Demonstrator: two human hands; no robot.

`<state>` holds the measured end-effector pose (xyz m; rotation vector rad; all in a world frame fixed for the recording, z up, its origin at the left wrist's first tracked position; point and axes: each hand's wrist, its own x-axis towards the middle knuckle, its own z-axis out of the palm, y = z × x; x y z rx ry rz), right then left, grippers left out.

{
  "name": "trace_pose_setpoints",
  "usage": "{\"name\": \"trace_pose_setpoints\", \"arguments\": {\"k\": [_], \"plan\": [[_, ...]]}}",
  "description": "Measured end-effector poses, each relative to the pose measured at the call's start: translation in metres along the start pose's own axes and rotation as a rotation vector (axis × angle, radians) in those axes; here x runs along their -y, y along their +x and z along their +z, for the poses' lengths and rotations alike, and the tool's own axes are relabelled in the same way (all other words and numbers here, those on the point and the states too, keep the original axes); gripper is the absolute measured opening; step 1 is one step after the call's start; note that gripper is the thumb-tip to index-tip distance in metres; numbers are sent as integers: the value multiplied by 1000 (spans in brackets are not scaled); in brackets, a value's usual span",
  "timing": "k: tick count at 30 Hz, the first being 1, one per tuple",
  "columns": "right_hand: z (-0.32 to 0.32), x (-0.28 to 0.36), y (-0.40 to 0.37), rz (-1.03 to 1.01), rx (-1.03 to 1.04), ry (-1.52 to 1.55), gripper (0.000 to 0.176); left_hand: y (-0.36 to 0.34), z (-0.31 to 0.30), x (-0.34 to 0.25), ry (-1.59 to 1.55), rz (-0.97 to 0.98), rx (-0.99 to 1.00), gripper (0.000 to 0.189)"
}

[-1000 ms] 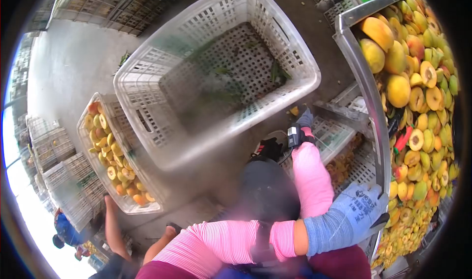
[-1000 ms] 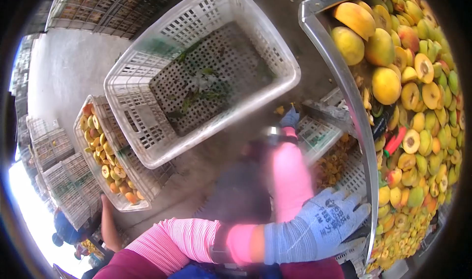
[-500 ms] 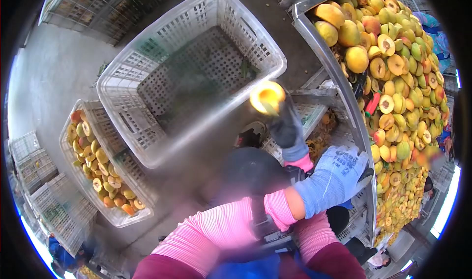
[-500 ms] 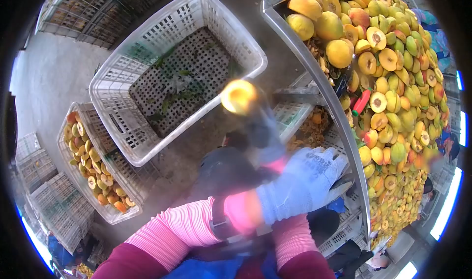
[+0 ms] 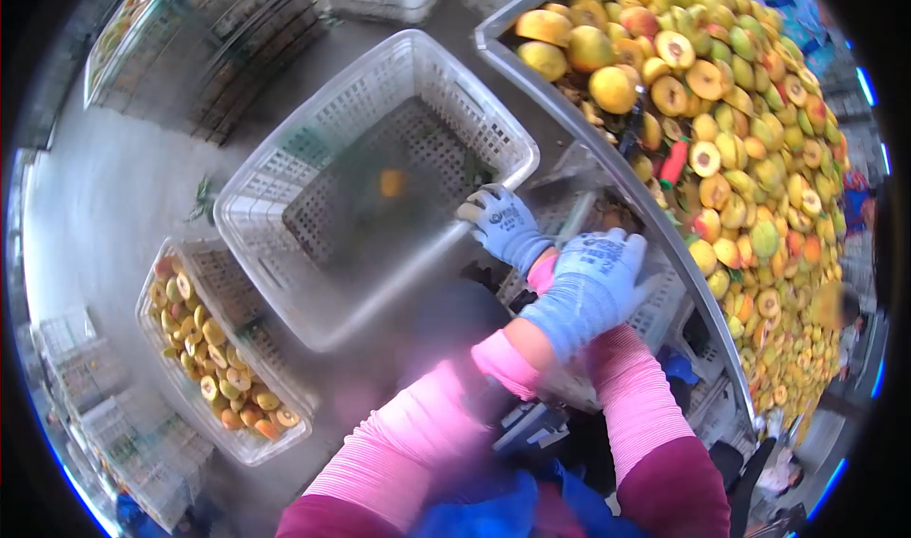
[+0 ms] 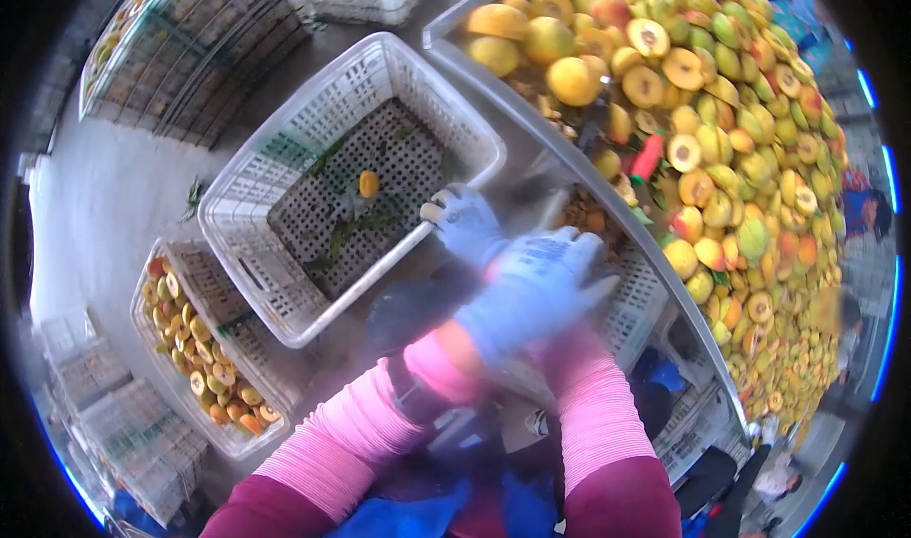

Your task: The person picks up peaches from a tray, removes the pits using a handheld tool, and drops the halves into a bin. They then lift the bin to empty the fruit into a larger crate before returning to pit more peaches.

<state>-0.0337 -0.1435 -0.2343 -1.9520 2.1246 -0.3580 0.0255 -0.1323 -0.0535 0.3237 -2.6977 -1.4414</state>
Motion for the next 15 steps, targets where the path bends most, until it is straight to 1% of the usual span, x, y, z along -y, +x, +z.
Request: {"name": "trace_pose_setpoints", "arguments": {"k": [1, 2, 3, 4, 5, 6, 7, 8, 10, 12, 13, 14, 15], "plan": [[-1, -4, -14, 40, -47, -25, 35, -4, 4, 0, -11, 43, -59, 37], [-1, -9, -26, 95, -103, -87, 28, -4, 17, 6, 10, 124, -171, 32], [-1, -9, -38, 184, -160, -137, 28, -2, 25, 10, 41, 185, -144, 30], [0, -9, -49, 273, -219, -191, 28, -2, 24, 7, 28, 198, -129, 28], [0, -4, -70, 349, -288, 324, 33, -1, 23, 4, 14, 210, -113, 25], [0, 1, -91, 318, -520, 1276, 40, -2, 18, -5, -43, 167, -101, 23], [-1, 7, -112, 298, -739, 1772, 48, -3, 25, -6, -48, 191, -177, 23], [-19, 5, -137, 370, -648, 1600, 47, -3, 33, -3, 1, 196, -128, 25], [-57, 12, -188, 529, -443, 1291, 46, 0, 24, -17, -45, 148, 0, 27], [-71, 28, -235, 704, -200, 1048, 46, 8, 32, -21, -22, 155, 26, 27], [-73, 20, -252, 893, -98, 1093, 41, 11, 44, -16, -61, 295, -51, 30], [-75, 10, -269, 978, -204, 1314, 41, 16, 49, -22, -43, 321, -26, 31], [-73, 4, -286, 1061, -322, 1534, 41, 18, 56, -25, -50, 300, 6, 32]]}}
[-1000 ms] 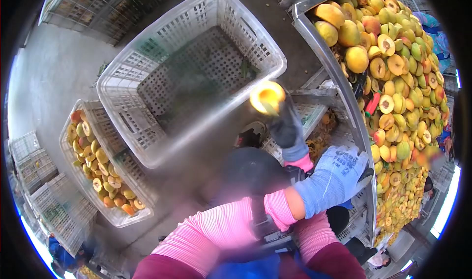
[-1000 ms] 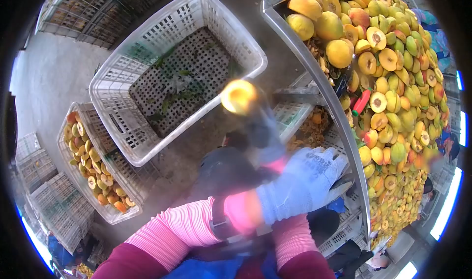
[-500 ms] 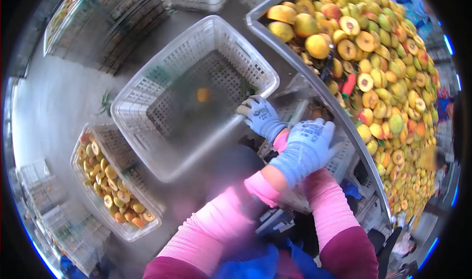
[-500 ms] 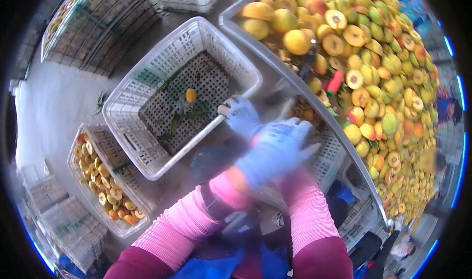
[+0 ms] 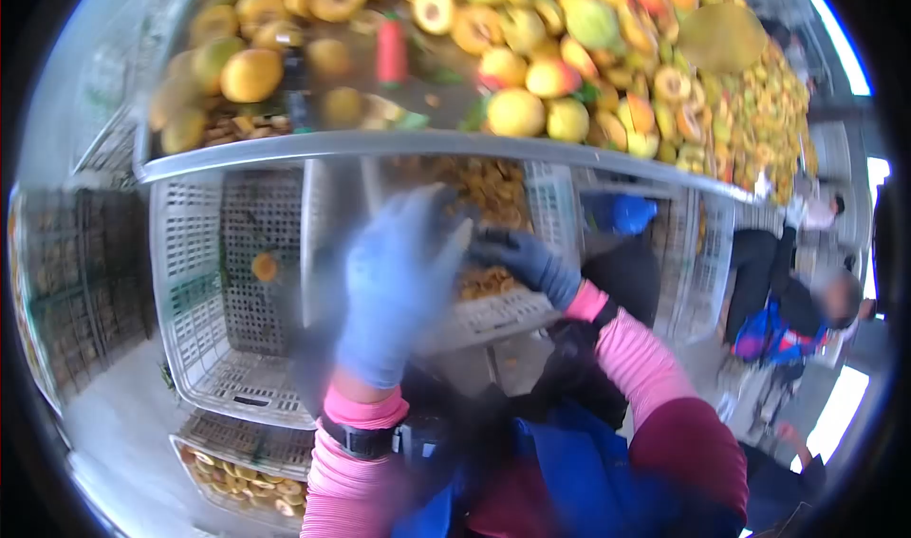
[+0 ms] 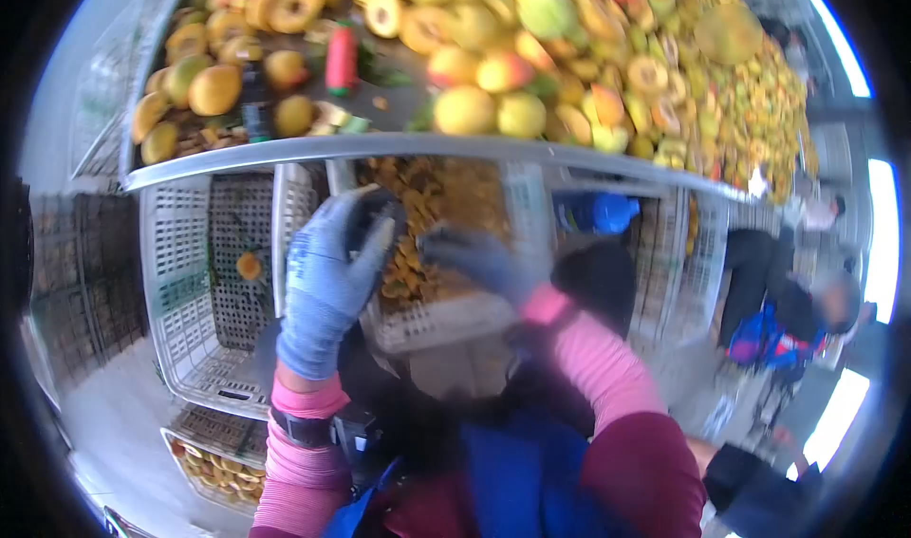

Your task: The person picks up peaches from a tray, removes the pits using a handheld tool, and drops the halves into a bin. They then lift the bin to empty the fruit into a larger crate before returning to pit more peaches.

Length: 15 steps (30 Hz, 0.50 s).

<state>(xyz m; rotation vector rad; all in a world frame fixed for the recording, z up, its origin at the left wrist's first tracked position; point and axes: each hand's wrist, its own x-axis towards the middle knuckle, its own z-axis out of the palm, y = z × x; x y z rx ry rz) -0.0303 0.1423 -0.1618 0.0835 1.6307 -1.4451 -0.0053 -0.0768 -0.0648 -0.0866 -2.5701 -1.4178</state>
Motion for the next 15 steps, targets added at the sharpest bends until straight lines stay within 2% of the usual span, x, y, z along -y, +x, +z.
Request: {"name": "trace_pose_setpoints", "arguments": {"k": [4, 6, 7, 8, 9, 10, 11, 13, 15], "plan": [[-38, -12, 15, -47, -96, 513, 37, 20, 33, -8, 20, -126, 219, 36], [-48, -35, 29, -300, -113, 48, 37, 33, 45, -18, 64, -235, 407, 32], [-45, -33, 29, -411, -127, -190, 37, 34, 52, -16, 129, -211, 471, 33], [-40, -27, 29, -24, -129, 468, 34, 36, 59, -11, 191, -181, 527, 33], [-41, -30, 29, -145, -107, 203, 33, 41, 65, -7, 253, -142, 562, 33], [-43, -30, 26, -264, -89, -68, 31, 49, 69, -3, 216, -186, 584, 30], [-45, -30, 19, -257, -81, -82, 32, 49, 73, 9, 205, -72, 560, 29], [-48, -31, 10, -259, -115, -143, 33, 53, 82, 28, 297, 20, 615, 30], [-56, -39, 5, -253, -191, -234, 35, 69, 87, 32, 386, 291, 723, 29]]}}
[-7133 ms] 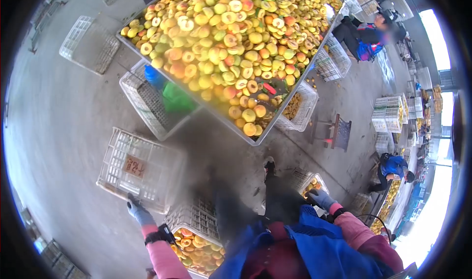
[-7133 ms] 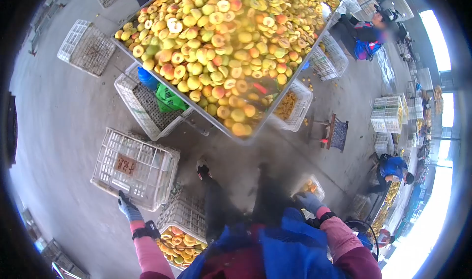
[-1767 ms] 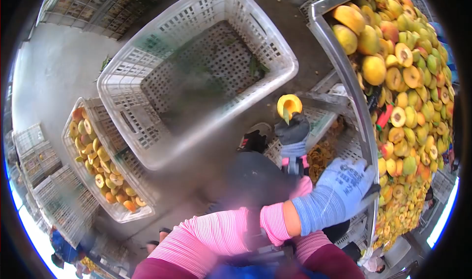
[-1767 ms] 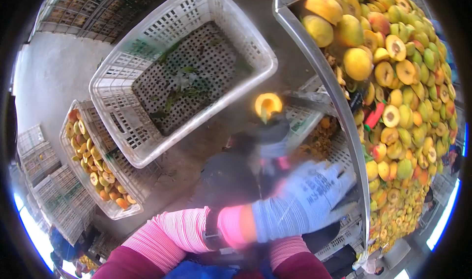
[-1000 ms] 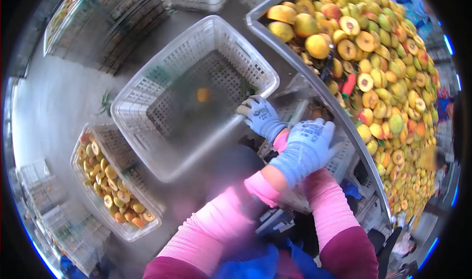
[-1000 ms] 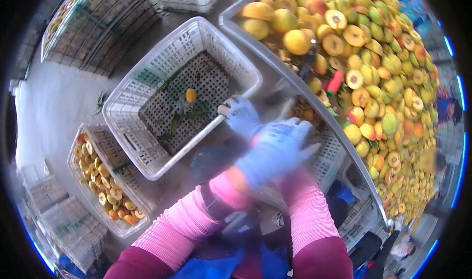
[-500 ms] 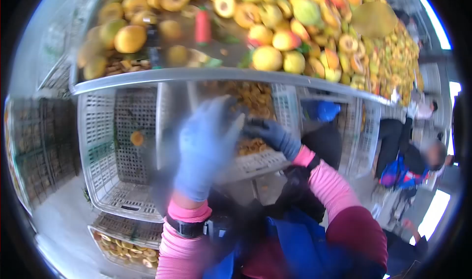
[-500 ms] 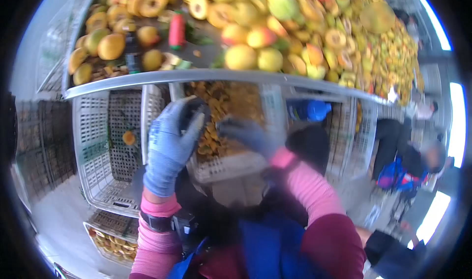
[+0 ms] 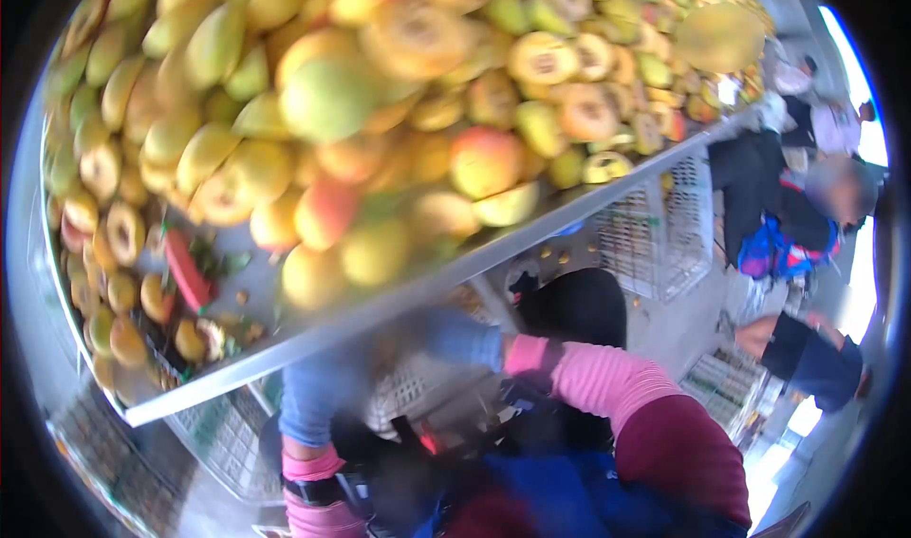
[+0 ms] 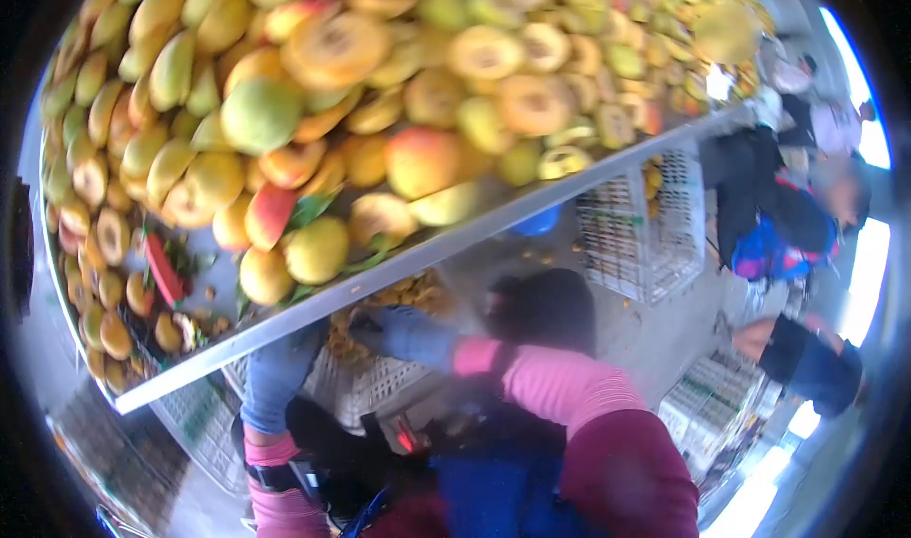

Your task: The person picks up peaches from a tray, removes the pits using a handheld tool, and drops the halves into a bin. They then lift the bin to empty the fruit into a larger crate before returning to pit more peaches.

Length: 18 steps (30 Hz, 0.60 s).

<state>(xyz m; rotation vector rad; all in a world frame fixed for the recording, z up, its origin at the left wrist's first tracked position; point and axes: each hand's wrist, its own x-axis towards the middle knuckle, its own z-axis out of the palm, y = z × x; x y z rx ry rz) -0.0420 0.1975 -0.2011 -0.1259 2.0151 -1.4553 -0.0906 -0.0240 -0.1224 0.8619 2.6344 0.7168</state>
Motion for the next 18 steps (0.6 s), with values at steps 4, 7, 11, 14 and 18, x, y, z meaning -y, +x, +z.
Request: {"name": "trace_pose_setpoints", "arguments": {"k": [4, 7, 11, 14, 18], "plan": [[-46, 33, -19, 47, 2, -182, 36, -4, 5, 31, 100, 20, 102, 44], [-55, 15, -9, 113, -90, -347, 34, 25, -15, 5, -141, -268, 276, 50], [-66, 26, -33, 22, -189, -454, 31, 29, -14, -7, -97, -127, 183, 52], [-42, 10, -34, -10, -299, -529, 31, 16, 1, -14, 118, -147, -18, 45], [16, -60, -18, -219, -261, -642, 34, -6, 26, -58, 1, -202, -50, 41]]}}
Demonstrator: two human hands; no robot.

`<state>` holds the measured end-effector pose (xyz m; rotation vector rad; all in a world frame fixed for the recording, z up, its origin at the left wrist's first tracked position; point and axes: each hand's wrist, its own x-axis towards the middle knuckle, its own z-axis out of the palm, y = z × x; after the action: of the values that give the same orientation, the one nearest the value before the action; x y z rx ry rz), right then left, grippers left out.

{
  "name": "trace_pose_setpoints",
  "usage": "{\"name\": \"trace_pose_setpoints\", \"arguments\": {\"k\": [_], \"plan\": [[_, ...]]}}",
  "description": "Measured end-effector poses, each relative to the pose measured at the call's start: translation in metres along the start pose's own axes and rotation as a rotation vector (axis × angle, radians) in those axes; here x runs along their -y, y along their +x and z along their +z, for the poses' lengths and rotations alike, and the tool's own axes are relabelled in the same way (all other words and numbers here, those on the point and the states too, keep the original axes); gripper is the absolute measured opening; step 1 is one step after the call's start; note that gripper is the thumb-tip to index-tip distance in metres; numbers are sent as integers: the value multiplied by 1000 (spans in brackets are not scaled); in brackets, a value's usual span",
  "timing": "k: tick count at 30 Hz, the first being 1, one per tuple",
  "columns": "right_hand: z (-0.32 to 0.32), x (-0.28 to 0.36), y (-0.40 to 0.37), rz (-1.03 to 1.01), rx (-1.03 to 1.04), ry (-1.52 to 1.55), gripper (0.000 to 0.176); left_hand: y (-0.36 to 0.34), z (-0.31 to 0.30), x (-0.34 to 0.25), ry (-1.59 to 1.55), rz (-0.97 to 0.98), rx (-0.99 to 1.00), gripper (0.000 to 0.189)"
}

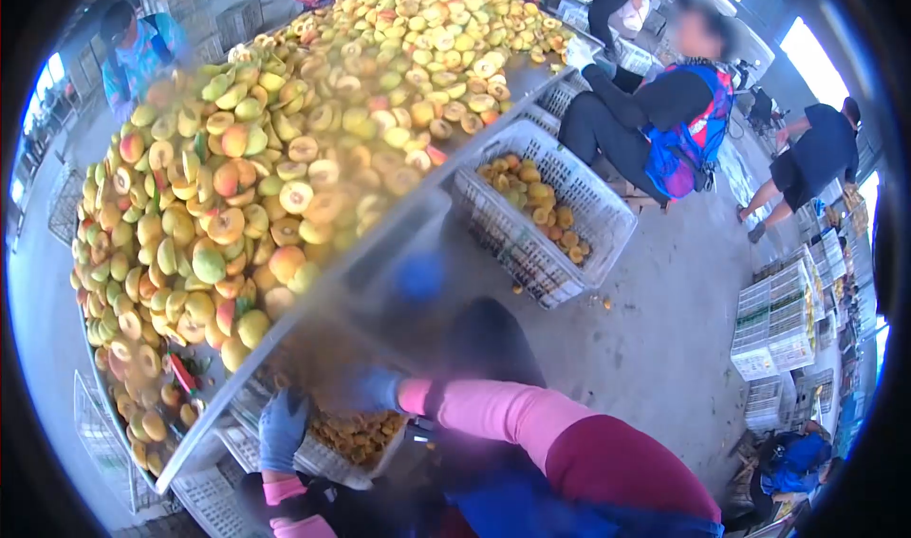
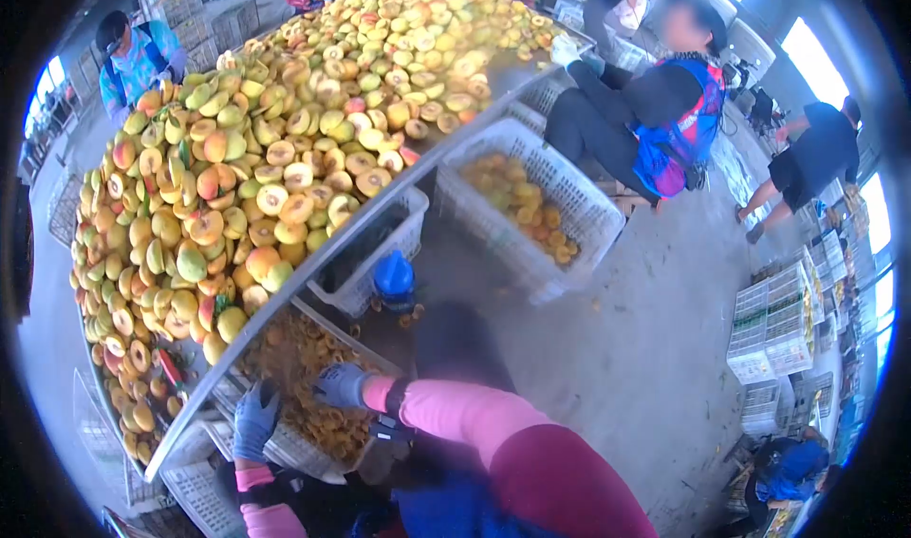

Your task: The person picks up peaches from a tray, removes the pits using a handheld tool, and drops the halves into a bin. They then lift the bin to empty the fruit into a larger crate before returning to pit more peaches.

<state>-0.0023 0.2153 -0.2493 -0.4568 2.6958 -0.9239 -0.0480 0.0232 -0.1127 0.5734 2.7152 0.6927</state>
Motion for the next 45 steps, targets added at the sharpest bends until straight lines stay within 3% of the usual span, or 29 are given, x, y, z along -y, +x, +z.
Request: {"name": "trace_pose_setpoints", "arguments": {"k": [2, 5, 6, 8, 10, 11, 12, 14, 16, 18, 19, 21, 24, 25, 26, 28, 31, 35, 36, 38, 39, 41, 42, 43, 44, 45], "plan": [[83, -21, -3, -195, -49, -62, 35, -30, 27, -3, -55, 52, -6, 45], [49, 0, -24, -213, -39, -74, 31, -63, 57, -18, -69, -14, 160, 35], [13, 21, -46, -185, 13, -48, 30, -79, 53, -40, -65, 61, 98, 34], [-52, 49, -85, -140, 28, 20, 28, -98, 65, -54, -519, -107, 68, 32], [-78, 62, -101, -161, -12, 99, 30, -123, 65, -85, -577, -44, -109, 32], [-88, 65, -108, -107, 26, 157, 33, -137, 53, -104, -350, -65, -105, 34], [-96, 68, -116, -52, 70, 207, 36, -149, 57, -108, -455, -68, -106, 34], [-106, 70, -126, -86, 57, 132, 39, -169, 50, -110, -301, 64, -38, 37], [-70, 52, -106, -334, -104, 40, 30, -180, 39, -115, -315, 113, -39, 37], [-73, 69, -107, -399, -150, 36, 26, -182, 30, -119, -292, 113, -20, 34], [-112, 111, -125, -351, -112, 66, 25, -177, 27, -118, -264, 83, -16, 32], [-139, 141, -124, -367, -24, 174, 26, -160, 24, -117, -212, 21, 2, 28], [-130, 129, -104, -368, -55, 149, 30, -133, 25, -99, -84, 127, 3, 33], [-135, 127, -99, -289, 50, 175, 33, -121, 28, -85, -147, 68, 117, 38], [-129, 113, -88, -261, 92, 177, 35, -111, 38, -63, -143, 207, 55, 33], [-134, 102, -67, -199, 175, 167, 37, -103, 11, -63, -108, 180, 3, 33], [-171, 107, -37, -199, 130, 233, 31, -66, -17, -51, -65, 194, 2, 33], [-227, 95, 27, -226, -189, 154, 32, -4, -79, -57, -36, 284, -61, 35], [-264, 109, 34, -50, -99, 243, 32, 15, -96, -60, 4, 392, -122, 35], [-288, 83, 76, -25, -228, 366, 34, 61, -133, -63, 50, 503, -117, 37], [-291, 51, 107, -229, -458, 306, 35, 89, -143, -60, 160, 641, -194, 38], [-336, 42, 139, -45, -568, 241, 36, 144, -173, -66, 296, 651, -236, 41], [-353, 26, 161, -130, -743, -3, 33, 173, -194, -77, 324, 525, -201, 43], [-376, 10, 184, -162, -871, -142, 33, 207, -209, -80, 296, 820, -465, 47], [-399, -5, 206, -176, -1009, -285, 33, 235, -224, -83, 327, 591, -420, 52], [-425, -24, 245, -145, -1106, -305, 36, 306, -248, -79, 389, 733, -689, 55]]}}
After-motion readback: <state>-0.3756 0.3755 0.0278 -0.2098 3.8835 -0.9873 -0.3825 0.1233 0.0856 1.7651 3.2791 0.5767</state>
